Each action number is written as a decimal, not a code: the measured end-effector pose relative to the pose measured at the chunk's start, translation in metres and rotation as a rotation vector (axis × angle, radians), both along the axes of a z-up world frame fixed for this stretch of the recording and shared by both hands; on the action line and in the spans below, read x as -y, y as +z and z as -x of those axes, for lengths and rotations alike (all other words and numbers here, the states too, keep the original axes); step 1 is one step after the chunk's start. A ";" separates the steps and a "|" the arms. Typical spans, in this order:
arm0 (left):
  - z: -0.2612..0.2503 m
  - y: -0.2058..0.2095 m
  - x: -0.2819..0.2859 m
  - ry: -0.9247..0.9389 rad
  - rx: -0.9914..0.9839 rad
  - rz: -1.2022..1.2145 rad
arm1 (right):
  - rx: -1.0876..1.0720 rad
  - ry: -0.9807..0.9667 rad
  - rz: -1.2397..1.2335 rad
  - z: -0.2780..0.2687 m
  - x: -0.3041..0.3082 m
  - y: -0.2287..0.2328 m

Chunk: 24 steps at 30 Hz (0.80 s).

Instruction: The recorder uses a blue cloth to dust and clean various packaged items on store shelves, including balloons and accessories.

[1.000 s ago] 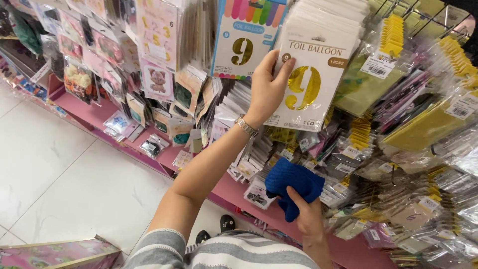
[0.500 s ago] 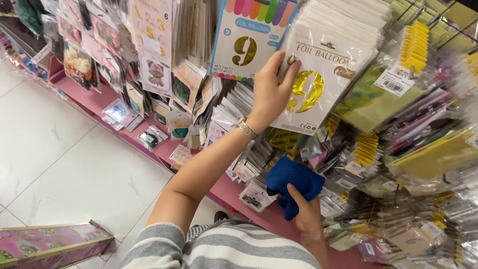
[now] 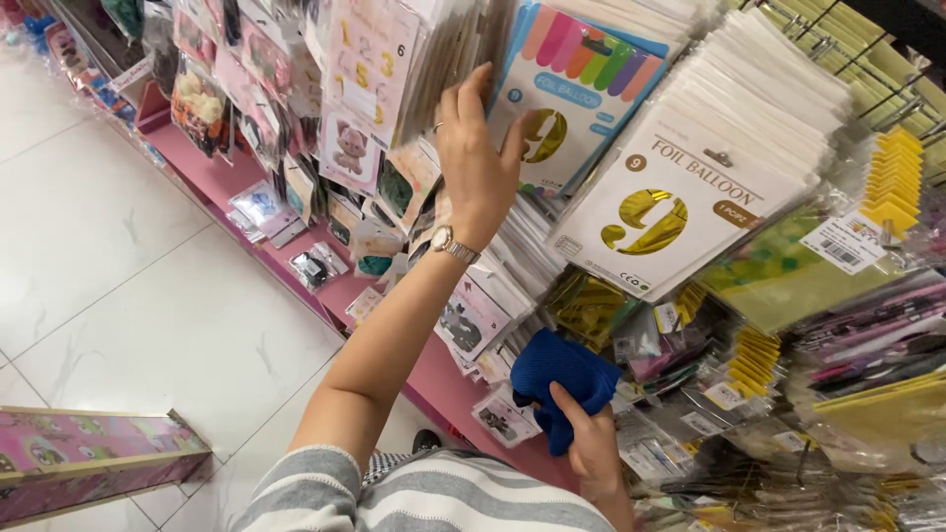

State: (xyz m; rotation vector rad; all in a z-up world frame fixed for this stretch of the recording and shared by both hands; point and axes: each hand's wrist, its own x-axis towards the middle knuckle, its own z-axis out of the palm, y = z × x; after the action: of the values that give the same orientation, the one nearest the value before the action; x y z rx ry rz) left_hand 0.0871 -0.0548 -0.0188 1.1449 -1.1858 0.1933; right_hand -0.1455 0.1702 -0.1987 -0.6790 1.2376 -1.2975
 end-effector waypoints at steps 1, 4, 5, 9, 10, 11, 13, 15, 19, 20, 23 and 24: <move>-0.002 -0.002 0.004 -0.079 -0.035 -0.041 | -0.012 -0.013 0.019 -0.005 0.002 0.003; -0.004 -0.001 0.007 -0.228 -0.116 -0.103 | -0.023 -0.042 0.061 -0.018 0.003 -0.001; -0.004 0.000 0.006 -0.286 -0.169 -0.124 | -0.030 -0.045 0.084 -0.022 0.002 -0.003; -0.009 0.010 0.008 -0.382 -0.184 -0.112 | -0.023 -0.111 0.060 -0.054 -0.004 0.005; -0.011 0.012 0.011 -0.452 -0.220 -0.117 | -0.030 -0.080 0.063 -0.055 -0.007 -0.007; -0.014 0.014 0.014 -0.522 -0.257 -0.124 | -0.036 -0.050 0.065 -0.056 -0.011 -0.019; -0.021 0.021 0.018 -0.605 -0.265 -0.192 | -0.027 -0.072 0.039 -0.078 -0.013 0.000; -0.027 0.022 0.023 -0.690 -0.274 -0.259 | -0.020 -0.096 0.015 -0.095 -0.014 0.018; -0.037 0.018 0.033 -0.820 -0.245 -0.093 | -0.004 -0.169 -0.006 -0.116 -0.015 0.033; -0.040 0.017 0.034 -0.902 -0.310 -0.066 | 0.001 -0.190 -0.017 -0.119 -0.016 0.031; -0.043 0.010 0.041 -0.960 -0.353 -0.119 | -0.032 -0.201 0.051 -0.119 -0.022 0.016; -0.046 0.012 0.038 -0.962 -0.355 -0.121 | -0.033 -0.203 0.050 -0.123 -0.023 0.021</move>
State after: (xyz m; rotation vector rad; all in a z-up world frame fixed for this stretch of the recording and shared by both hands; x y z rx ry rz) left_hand 0.1327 -0.0928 -0.0068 0.5677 -1.3054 -0.7895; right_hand -0.0226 0.1935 -0.1780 -0.6243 1.3316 -1.4932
